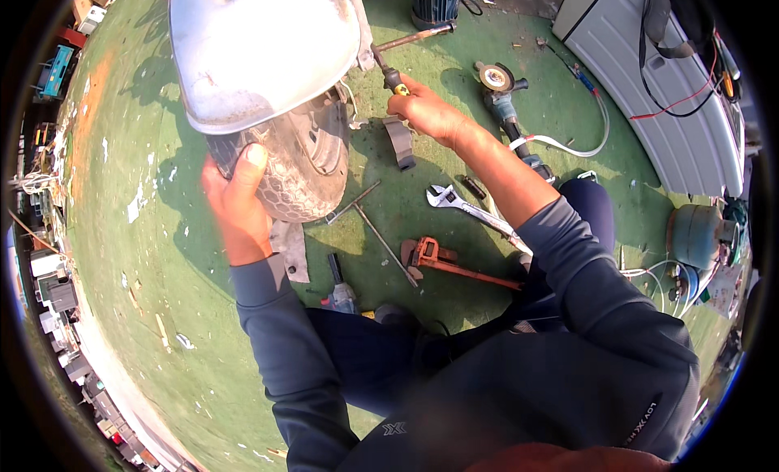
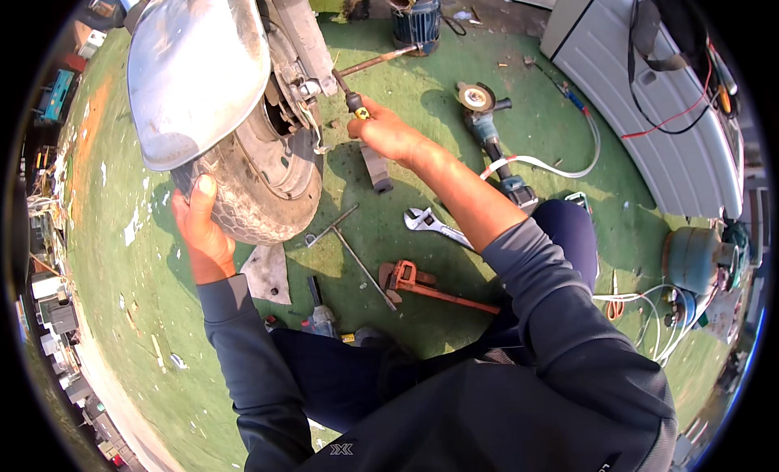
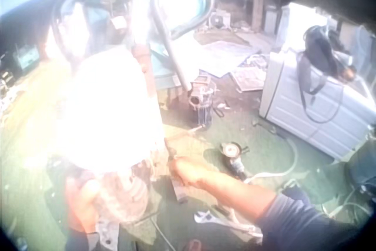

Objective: The person works on a motorcycle wheel while sitting on the ground. They use a cordless impact wrench to remove bolts, a tire lever to pry the tire, pliers to remove a cotter pin, and a yellow bottle to apply lubricant to the axle. The person then uses a screwdriver to adjust components on the wheel hub.

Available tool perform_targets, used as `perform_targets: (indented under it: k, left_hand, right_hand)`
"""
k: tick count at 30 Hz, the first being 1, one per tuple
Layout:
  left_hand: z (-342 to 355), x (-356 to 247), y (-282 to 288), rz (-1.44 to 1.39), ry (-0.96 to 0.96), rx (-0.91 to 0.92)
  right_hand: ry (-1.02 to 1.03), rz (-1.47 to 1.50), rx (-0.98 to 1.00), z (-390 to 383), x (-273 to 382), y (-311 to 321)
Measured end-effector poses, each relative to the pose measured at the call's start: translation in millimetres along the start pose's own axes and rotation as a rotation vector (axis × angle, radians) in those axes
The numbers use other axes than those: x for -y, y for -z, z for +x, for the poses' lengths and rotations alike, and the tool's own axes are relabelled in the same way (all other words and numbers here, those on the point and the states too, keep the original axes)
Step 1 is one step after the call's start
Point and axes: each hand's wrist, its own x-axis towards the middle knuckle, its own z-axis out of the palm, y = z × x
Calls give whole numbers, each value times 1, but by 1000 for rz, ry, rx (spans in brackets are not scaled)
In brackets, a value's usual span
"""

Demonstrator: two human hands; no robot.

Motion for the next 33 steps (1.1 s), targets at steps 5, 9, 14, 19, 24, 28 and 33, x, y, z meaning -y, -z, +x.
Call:
perform_targets:
  k: [5, 9, 14, 19, 24, 28, 33]
  left_hand:
    - [8, 19, -10, 12, -79, 42]
    - [-8, 20, -6, 131, -96, -120]
    - [-15, -1, -10, 91, -67, -94]
    - [4, 9, -34, -53, -78, -52]
    - [0, 10, 7, -41, -105, -90]
    - [-9, 0, 12, -74, -73, -85]
    - [2, 4, -5, -87, -55, 14]
  right_hand:
    - [-368, 118, 130, 7, 26, 24]
    - [-626, 140, 260, 15, 77, 35]
    - [-230, 49, 216, -2, 21, 20]
    - [318, 51, -20, 33, -70, 11]
    - [-552, 212, 117, -20, 77, 4]
    - [-692, 216, 124, -24, 101, -4]
    - [107, 160, 99, 10, -46, 27]
